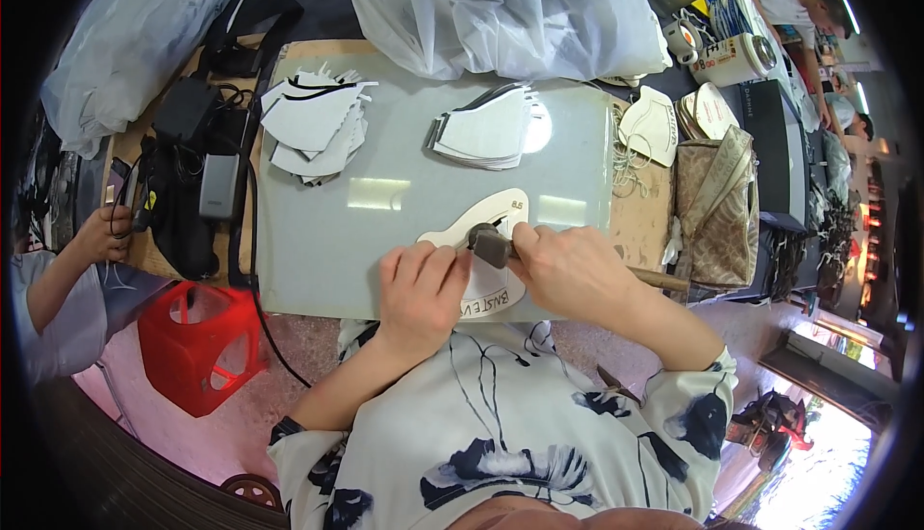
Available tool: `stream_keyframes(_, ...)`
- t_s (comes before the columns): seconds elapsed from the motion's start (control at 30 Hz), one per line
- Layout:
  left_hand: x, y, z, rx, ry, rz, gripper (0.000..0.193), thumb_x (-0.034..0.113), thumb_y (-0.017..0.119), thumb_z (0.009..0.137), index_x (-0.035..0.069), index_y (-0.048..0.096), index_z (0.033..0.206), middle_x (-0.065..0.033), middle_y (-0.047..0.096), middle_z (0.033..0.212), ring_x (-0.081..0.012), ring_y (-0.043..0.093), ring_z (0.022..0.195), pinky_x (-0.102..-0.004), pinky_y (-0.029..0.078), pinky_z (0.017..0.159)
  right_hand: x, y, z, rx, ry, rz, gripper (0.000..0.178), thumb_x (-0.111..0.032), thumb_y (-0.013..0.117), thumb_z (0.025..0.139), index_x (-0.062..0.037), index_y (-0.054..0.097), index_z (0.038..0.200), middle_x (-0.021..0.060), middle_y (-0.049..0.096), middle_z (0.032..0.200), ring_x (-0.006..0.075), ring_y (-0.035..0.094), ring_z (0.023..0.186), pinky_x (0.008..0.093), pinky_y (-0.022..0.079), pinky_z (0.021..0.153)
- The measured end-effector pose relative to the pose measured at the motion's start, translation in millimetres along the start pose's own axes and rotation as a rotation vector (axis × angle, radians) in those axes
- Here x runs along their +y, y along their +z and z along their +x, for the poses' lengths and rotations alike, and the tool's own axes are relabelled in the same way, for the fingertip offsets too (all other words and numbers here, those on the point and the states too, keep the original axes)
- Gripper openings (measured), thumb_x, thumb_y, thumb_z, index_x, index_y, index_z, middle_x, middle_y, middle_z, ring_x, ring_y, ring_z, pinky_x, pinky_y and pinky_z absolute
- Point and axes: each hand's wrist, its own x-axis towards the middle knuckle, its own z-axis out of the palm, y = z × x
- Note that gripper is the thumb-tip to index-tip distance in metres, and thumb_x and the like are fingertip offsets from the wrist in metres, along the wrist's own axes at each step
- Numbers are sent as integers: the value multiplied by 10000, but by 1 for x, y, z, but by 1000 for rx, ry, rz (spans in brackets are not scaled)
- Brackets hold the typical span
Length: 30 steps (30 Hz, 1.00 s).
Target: Hammering and assembling shoe components on a workbench in a factory.
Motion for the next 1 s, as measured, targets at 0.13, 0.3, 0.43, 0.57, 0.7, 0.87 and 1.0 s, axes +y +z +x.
stream_keyframes(0.13,-7,-5,1,-8,-156,-166,220,77,708,725,53,691,944,-25,599,942,-234,562,909,-388,397,813,2,-1,2,-45,0,-8,333,-308,571,950,-1,531,829,136,625,612,319,633,534,406,484,472)
stream_keyframes(0.3,-11,-11,3,-49,-72,-160,216,42,735,709,48,697,921,-27,598,921,-250,564,878,-394,414,777,2,-3,1,-52,9,-5,328,-307,571,949,-2,534,836,137,629,621,317,636,544,409,484,476)
stream_keyframes(0.43,-14,-9,-3,-54,35,-86,222,65,681,715,28,682,934,-38,595,959,-233,564,907,-400,416,813,2,-8,1,-25,-14,34,323,-303,569,951,-6,525,832,136,625,619,320,632,541,414,482,476)
stream_keyframes(0.57,-13,-8,-3,-53,46,-97,248,92,635,726,20,672,961,-47,594,997,-225,564,937,-405,419,856,-2,-1,0,-36,-52,37,323,-304,563,955,-9,513,833,132,612,618,327,619,527,421,479,478)
stream_keyframes(0.7,-14,-8,-4,-55,42,-96,241,85,636,731,18,670,960,-48,596,986,-226,566,933,-403,420,850,-2,-5,2,-76,-23,61,323,-308,561,955,-10,513,840,133,610,615,327,615,518,422,475,475)
stream_keyframes(0.87,-14,-9,-2,-41,57,-86,188,92,659,746,22,675,920,-45,597,961,-217,568,919,-393,419,834,-5,-1,1,-112,2,78,316,-296,560,954,-1,521,848,147,624,606,330,628,534,422,476,480)
stream_keyframes(1.0,-11,-8,-3,-8,23,-45,162,104,664,762,22,677,902,-43,597,964,-213,570,919,-381,424,820,-4,2,0,-116,4,56,312,-294,562,953,-1,522,854,144,623,601,327,629,538,420,475,482)
